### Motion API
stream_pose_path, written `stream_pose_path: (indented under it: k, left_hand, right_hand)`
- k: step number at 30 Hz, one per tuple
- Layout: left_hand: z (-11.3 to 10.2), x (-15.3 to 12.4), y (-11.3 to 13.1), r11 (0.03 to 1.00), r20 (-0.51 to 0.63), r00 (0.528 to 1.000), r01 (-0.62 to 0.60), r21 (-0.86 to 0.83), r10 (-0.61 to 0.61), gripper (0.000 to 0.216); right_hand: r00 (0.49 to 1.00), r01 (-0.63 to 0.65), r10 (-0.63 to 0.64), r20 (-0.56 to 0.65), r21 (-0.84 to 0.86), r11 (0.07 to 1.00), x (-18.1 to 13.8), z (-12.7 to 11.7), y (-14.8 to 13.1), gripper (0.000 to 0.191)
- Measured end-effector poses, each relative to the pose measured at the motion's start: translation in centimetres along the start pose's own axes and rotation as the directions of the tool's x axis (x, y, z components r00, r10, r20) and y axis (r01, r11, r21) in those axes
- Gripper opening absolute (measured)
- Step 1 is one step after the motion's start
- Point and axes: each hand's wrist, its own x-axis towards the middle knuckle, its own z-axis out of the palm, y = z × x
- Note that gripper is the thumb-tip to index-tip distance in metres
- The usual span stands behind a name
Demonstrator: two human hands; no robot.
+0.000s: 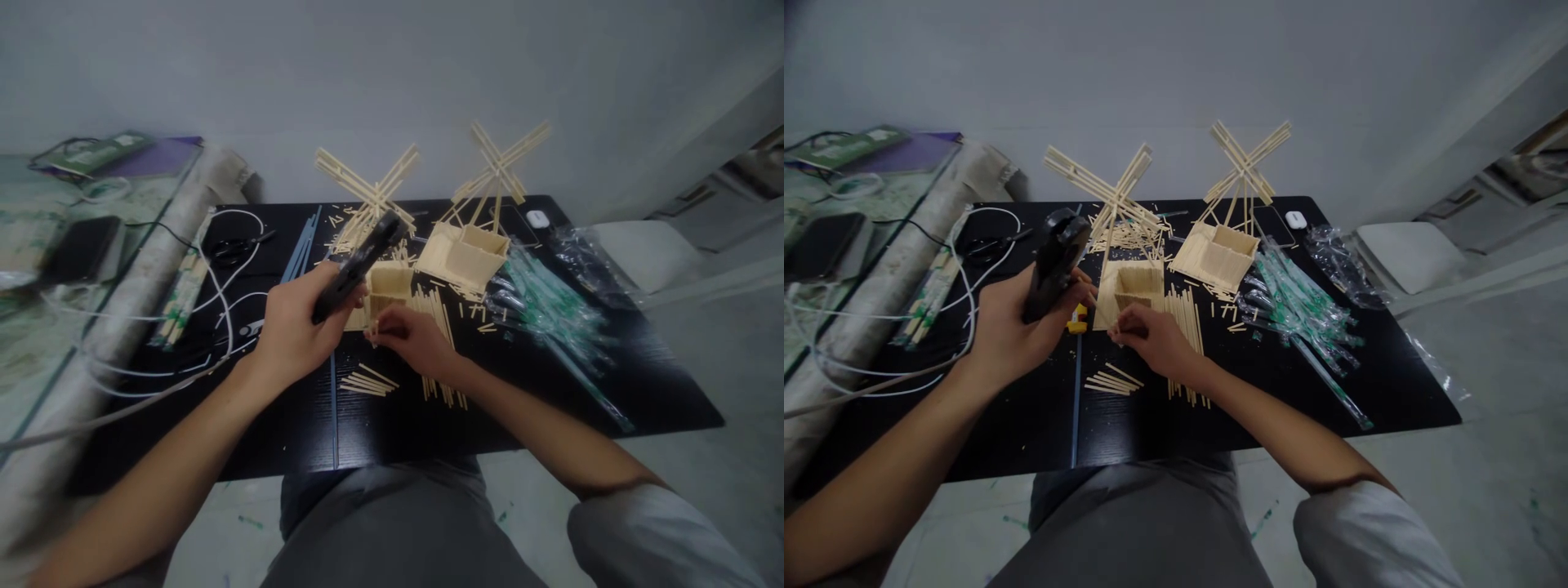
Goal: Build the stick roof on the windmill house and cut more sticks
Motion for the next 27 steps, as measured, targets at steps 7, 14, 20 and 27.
stream_pose_path:
  k: [7, 14, 20, 27]
  left_hand:
    - [0.7, -1.0, -0.5, 0.999, 0.043, 0.999, -0.034, 0.026, 0.033, 0.013]
    - [0.9, -1.5, -0.6, 0.999, 0.027, 0.999, -0.036, -0.019, 0.036, 0.013]
    - [0.8, -1.9, -1.1, 0.998, -0.013, 1.0, -0.01, -0.07, 0.009, 0.011]
    - [0.9, -2.0, -1.0, 0.997, -0.015, 1.0, -0.008, -0.08, 0.007, 0.011]
  right_hand:
    - [0.999, 0.026, -0.014, 0.046, -0.29, 0.957, -0.1, -0.1, 0.1, 0.005]
    - [0.997, 0.069, -0.055, 0.045, -0.42, 0.905, 0.1, 0.0, 1.0, 0.002]
    - [0.995, 0.099, -0.079, 0.063, -0.443, 0.891, 0.2, 0.0, 1.5, 0.005]
    - [0.995, 0.1, -0.083, 0.061, -0.363, 0.926, 0.0, 0.2, 2.2, 0.034]
